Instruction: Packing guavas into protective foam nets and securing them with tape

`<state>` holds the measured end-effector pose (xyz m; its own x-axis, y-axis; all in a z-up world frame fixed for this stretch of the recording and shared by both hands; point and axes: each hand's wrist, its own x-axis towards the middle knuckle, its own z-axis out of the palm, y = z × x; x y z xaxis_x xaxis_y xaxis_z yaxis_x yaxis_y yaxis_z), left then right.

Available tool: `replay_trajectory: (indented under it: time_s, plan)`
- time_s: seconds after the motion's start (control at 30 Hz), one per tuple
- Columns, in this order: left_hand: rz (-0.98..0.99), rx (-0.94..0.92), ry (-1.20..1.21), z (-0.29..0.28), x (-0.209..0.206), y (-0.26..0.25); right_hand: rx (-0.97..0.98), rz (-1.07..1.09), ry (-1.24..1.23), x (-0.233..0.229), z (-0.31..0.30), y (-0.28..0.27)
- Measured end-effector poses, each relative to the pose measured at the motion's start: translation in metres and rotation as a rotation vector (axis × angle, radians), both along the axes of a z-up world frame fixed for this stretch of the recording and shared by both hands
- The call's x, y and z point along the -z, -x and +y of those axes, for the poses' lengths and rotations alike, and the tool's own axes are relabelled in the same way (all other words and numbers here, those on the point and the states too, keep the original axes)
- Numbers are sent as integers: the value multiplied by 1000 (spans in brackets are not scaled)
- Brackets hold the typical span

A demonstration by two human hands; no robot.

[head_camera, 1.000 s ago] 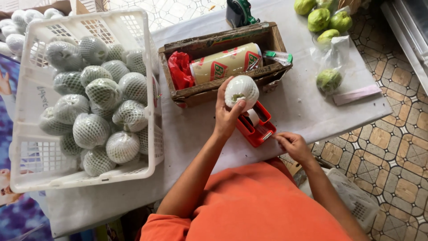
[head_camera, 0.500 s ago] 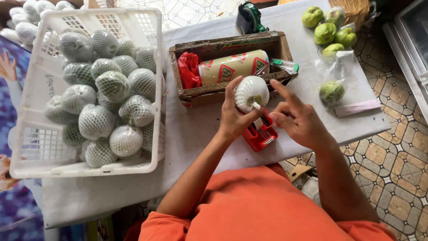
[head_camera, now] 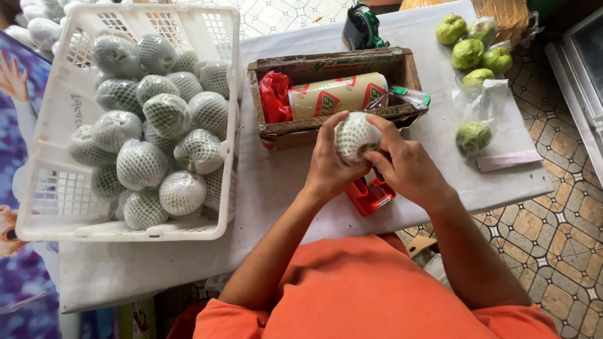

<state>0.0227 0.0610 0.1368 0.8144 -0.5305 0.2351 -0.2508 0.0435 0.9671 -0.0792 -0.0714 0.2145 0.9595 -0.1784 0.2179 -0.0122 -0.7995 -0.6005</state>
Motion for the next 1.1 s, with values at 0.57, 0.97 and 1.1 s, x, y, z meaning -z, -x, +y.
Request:
replay_trajectory:
  time_s: [0.57,0.97,1.1]
  plan:
    - [8,152,142,17,11,2,153,227,-61,-3,-13,1]
    - [56,193,187,31,2,6,-48,226,-667,18,-24,-2]
    - [61,162,187,35,2,3,9,191,-495,8,-9,-4]
